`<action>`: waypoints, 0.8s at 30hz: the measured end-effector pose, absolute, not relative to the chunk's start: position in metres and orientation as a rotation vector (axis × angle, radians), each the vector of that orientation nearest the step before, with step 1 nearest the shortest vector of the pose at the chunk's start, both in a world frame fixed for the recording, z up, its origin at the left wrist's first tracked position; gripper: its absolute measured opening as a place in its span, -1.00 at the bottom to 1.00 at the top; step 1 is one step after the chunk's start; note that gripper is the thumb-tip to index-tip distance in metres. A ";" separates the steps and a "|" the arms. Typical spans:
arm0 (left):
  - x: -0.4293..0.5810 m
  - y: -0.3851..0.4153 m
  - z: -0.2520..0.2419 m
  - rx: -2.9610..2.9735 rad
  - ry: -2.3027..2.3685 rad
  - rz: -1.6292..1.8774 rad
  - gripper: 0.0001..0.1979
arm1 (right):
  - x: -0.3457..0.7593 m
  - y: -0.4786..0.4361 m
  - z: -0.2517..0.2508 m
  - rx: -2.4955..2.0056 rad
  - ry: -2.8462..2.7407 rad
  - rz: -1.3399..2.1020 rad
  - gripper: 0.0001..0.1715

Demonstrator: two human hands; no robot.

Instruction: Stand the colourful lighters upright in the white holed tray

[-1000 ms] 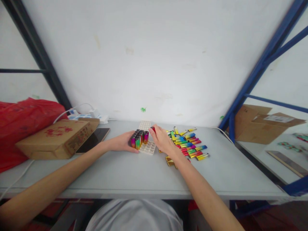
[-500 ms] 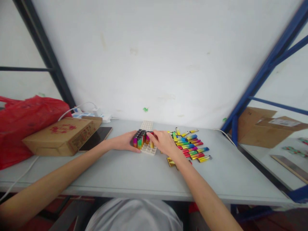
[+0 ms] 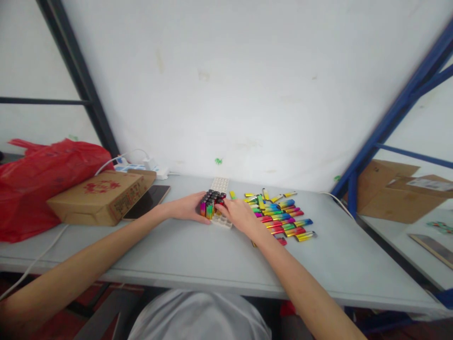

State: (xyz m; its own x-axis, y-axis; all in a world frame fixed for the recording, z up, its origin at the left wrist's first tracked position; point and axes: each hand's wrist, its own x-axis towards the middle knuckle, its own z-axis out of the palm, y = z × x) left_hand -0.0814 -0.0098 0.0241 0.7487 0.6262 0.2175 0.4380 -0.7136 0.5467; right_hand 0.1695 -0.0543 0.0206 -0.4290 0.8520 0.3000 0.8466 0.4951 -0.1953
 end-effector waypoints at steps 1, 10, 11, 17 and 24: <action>-0.082 -0.010 0.024 2.474 0.808 0.543 -0.15 | 0.171 -0.055 0.023 -1.421 -2.390 0.027 -0.56; -0.083 -0.006 0.021 2.452 0.839 0.486 -0.12 | 0.223 -0.038 0.036 -1.391 -2.209 -0.021 -0.55; -0.084 -0.005 0.021 2.447 0.836 0.493 -0.12 | 0.228 -0.034 0.034 -1.423 -2.210 -0.058 -0.62; -0.083 -0.006 0.021 2.434 0.833 0.523 -0.12 | 0.222 -0.027 0.022 -1.630 -2.201 -0.186 -0.62; -0.082 -0.008 0.023 2.452 0.837 0.501 -0.13 | 0.196 -0.029 0.012 -1.798 -2.220 -0.237 -0.63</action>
